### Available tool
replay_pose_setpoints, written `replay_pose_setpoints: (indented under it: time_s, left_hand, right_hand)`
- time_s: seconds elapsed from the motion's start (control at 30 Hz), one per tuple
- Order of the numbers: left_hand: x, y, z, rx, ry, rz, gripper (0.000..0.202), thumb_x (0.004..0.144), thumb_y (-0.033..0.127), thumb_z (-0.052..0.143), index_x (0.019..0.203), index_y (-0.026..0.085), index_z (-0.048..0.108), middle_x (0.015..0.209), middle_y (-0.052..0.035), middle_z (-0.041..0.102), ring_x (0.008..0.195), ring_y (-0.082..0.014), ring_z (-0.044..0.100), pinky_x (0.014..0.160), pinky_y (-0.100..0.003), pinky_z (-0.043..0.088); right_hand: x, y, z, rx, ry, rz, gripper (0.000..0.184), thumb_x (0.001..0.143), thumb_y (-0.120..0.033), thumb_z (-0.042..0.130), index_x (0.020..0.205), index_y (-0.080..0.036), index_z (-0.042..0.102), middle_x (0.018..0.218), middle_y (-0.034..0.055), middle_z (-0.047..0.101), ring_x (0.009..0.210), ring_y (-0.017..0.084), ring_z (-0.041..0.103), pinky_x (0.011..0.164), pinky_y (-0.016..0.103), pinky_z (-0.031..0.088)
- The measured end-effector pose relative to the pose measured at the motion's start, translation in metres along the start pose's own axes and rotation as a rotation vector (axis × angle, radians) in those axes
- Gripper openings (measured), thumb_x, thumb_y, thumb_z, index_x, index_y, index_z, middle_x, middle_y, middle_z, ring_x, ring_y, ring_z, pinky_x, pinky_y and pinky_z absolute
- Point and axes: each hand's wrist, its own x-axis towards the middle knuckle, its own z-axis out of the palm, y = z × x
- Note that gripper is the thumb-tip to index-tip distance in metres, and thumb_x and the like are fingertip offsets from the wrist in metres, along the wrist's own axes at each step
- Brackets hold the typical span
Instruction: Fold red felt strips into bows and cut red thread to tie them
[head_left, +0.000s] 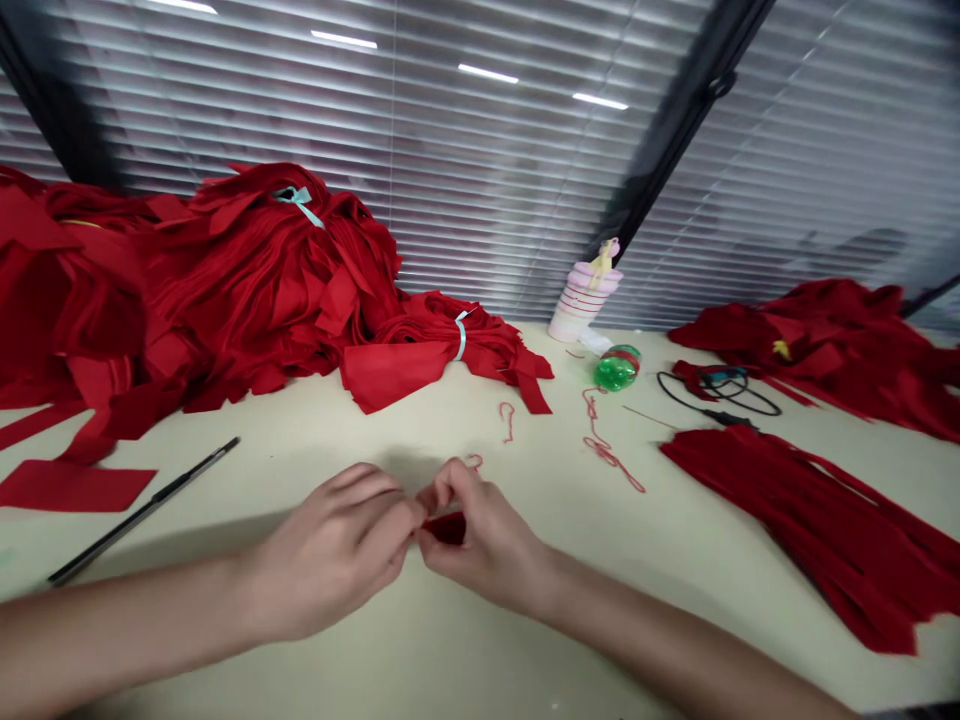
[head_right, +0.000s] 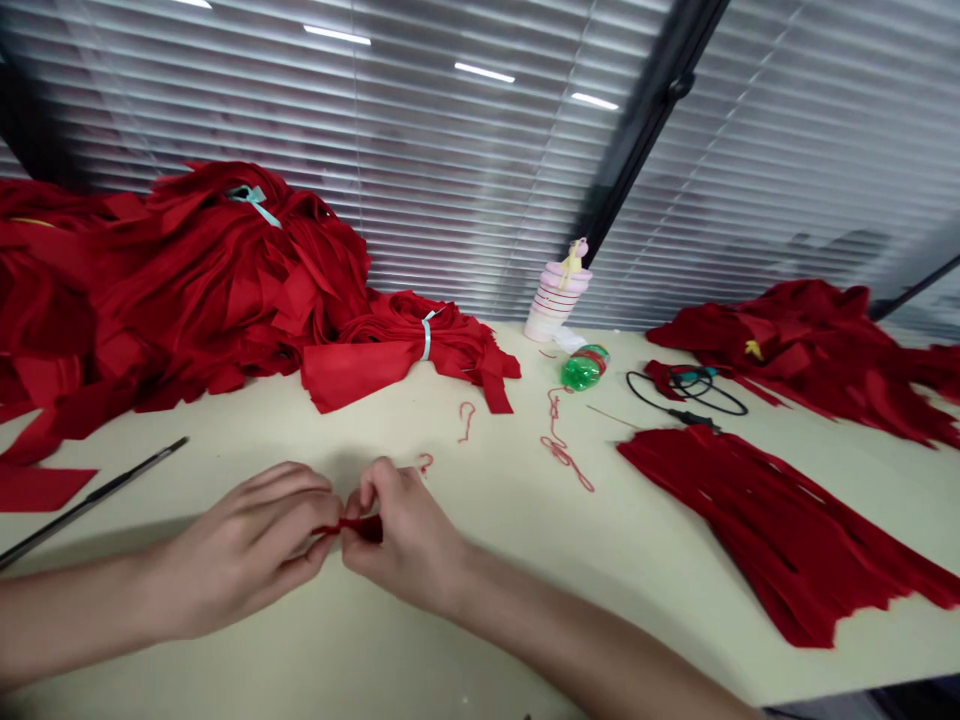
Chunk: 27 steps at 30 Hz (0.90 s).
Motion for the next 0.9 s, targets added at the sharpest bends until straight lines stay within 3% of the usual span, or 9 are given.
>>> replay_pose_setpoints:
  time_s: [0.13, 0.33, 0.53, 0.8, 0.9]
  left_hand:
    - [0.0, 0.013, -0.017, 0.216, 0.131, 0.179, 0.017, 0.083, 0.007, 0.044, 0.085, 0.011, 0.06, 0.093, -0.0104, 0.063, 0.09, -0.0228, 0.052, 0.088, -0.049, 0.037]
    - [-0.009, 0.021, -0.02, 0.263, 0.128, 0.303, 0.028, 0.083, 0.005, 0.037, 0.09, 0.008, 0.064, 0.095, -0.0151, 0.064, 0.098, -0.028, 0.053, 0.089, -0.057, 0.027]
    - [-0.006, 0.024, -0.022, 0.058, 0.074, 0.072, 0.016, 0.081, 0.005, 0.049, 0.089, 0.011, 0.061, 0.086, -0.0062, 0.063, 0.086, -0.02, 0.049, 0.091, -0.05, 0.028]
    - [-0.002, 0.028, -0.022, -0.012, 0.043, 0.02, 0.015, 0.078, 0.0, 0.052, 0.085, 0.012, 0.059, 0.074, -0.0026, 0.058, 0.082, -0.0173, 0.044, 0.086, -0.045, 0.03]
    - [-0.002, 0.028, -0.021, -0.011, 0.061, 0.088, 0.015, 0.078, 0.0, 0.05, 0.087, 0.009, 0.058, 0.076, -0.0038, 0.059, 0.082, -0.0163, 0.044, 0.089, -0.046, 0.029]
  right_hand:
    - [0.003, -0.019, -0.015, 0.505, -0.12, 0.408, 0.038, 0.063, -0.016, 0.058, 0.074, -0.022, 0.022, 0.068, -0.0057, 0.055, 0.057, 0.008, 0.043, 0.052, 0.02, 0.031]
    - [0.0, -0.021, -0.024, 0.92, -0.22, 0.816, 0.046, 0.051, -0.015, 0.07, 0.079, -0.019, 0.034, 0.059, -0.0048, 0.057, 0.059, 0.009, 0.053, 0.06, 0.021, 0.037]
    - [-0.003, -0.019, -0.023, 0.928, -0.28, 0.894, 0.049, 0.048, -0.015, 0.072, 0.082, -0.019, 0.038, 0.057, -0.0036, 0.057, 0.057, 0.012, 0.055, 0.058, 0.023, 0.039]
    - [-0.005, -0.021, -0.023, 0.885, -0.266, 0.947, 0.052, 0.046, -0.012, 0.072, 0.088, -0.017, 0.042, 0.058, -0.005, 0.055, 0.055, 0.009, 0.053, 0.057, 0.022, 0.038]
    - [-0.006, -0.02, -0.021, 0.92, -0.257, 0.944, 0.053, 0.045, -0.011, 0.073, 0.087, -0.017, 0.042, 0.058, -0.0051, 0.055, 0.056, 0.009, 0.053, 0.059, 0.023, 0.04]
